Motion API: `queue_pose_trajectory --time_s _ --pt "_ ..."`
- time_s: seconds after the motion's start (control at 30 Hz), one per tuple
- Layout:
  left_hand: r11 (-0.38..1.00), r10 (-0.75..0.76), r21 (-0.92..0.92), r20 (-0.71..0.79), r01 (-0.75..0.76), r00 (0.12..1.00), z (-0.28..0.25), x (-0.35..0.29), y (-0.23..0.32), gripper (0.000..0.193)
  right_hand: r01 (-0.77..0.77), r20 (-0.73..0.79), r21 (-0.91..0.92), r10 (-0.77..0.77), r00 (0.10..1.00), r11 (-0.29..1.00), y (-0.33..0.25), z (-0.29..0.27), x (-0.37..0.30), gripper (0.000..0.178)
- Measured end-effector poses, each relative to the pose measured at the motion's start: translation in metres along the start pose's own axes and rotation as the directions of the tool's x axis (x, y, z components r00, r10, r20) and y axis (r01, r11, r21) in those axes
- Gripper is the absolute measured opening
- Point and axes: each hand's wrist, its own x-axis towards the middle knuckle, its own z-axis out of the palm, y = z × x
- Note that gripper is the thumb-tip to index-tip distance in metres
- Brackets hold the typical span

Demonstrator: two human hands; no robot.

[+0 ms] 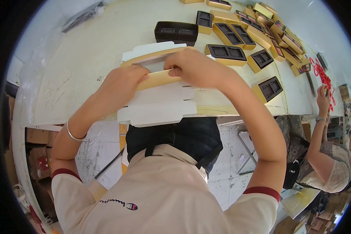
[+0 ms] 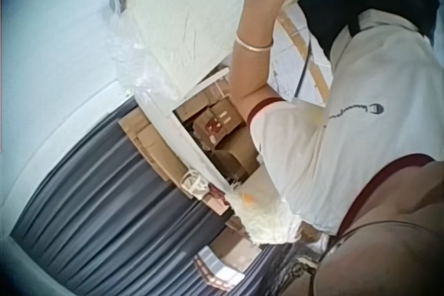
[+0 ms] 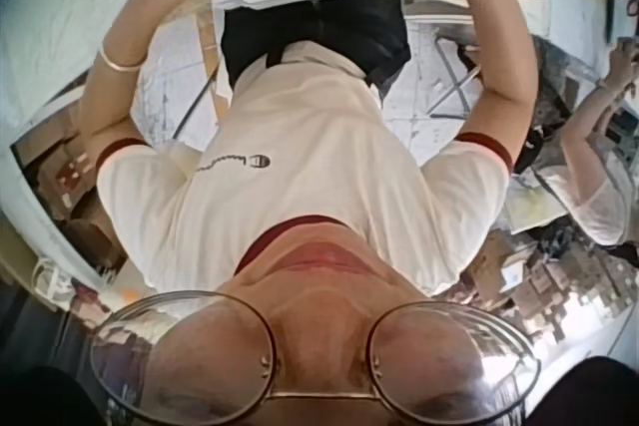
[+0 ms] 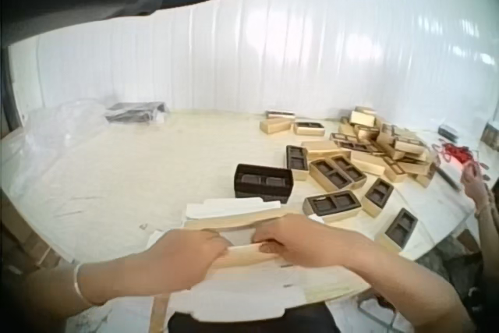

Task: The person folds flat white cardboard pieces into small rectangular boxes, then places black plastic inserts into each box. The process is repeated continuously with multiple units.

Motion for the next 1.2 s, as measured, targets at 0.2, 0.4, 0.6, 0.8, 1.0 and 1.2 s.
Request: queue_pose_trajectory --time_s 0.2,0.4,0.6,0.8,1.0,1.2 --pt "0.980 0.112 0.196 -0.394 -0.035 0.912 -0.026 0.004 0.008 0.018 -0.041 0.026 -0.074 0.043 0.999 0.996 -0.001 0.000 0.002 0.012" --pt "0.852 -0.157 -0.470 0.194 0.232 0.968 -0.028 0.025 -0.038 0.029 0.041 -0.251 -0.659 -0.270 0.930 0.751 -0.029 0.032 -0.015 0.016" --pt "0.915 0.092 -0.369 -0.205 -0.164 0.974 -0.046 0.007 -0.008 0.035 0.066 -0.365 -0.561 -0.319 0.875 0.825 -0.047 0.045 -0.032 0.014" --pt "0.938 0.044 -0.317 -0.284 -0.137 0.958 -0.027 -0.031 0.030 0.027 0.321 -0.351 -0.469 -0.507 0.787 0.823 -0.036 0.024 -0.039 0.031" --pt "0.792 -0.031 -0.609 0.040 0.049 0.999 -0.032 -0.043 0.042 0.031 0.315 -0.303 0.018 -0.295 0.906 0.949 -0.025 0.043 -0.060 0.036" --pt "0.708 0.079 -0.700 0.216 0.098 0.973 -0.027 -0.034 0.014 0.051 0.279 -0.372 0.093 -0.227 0.900 0.956 -0.031 0.051 -0.054 0.016"
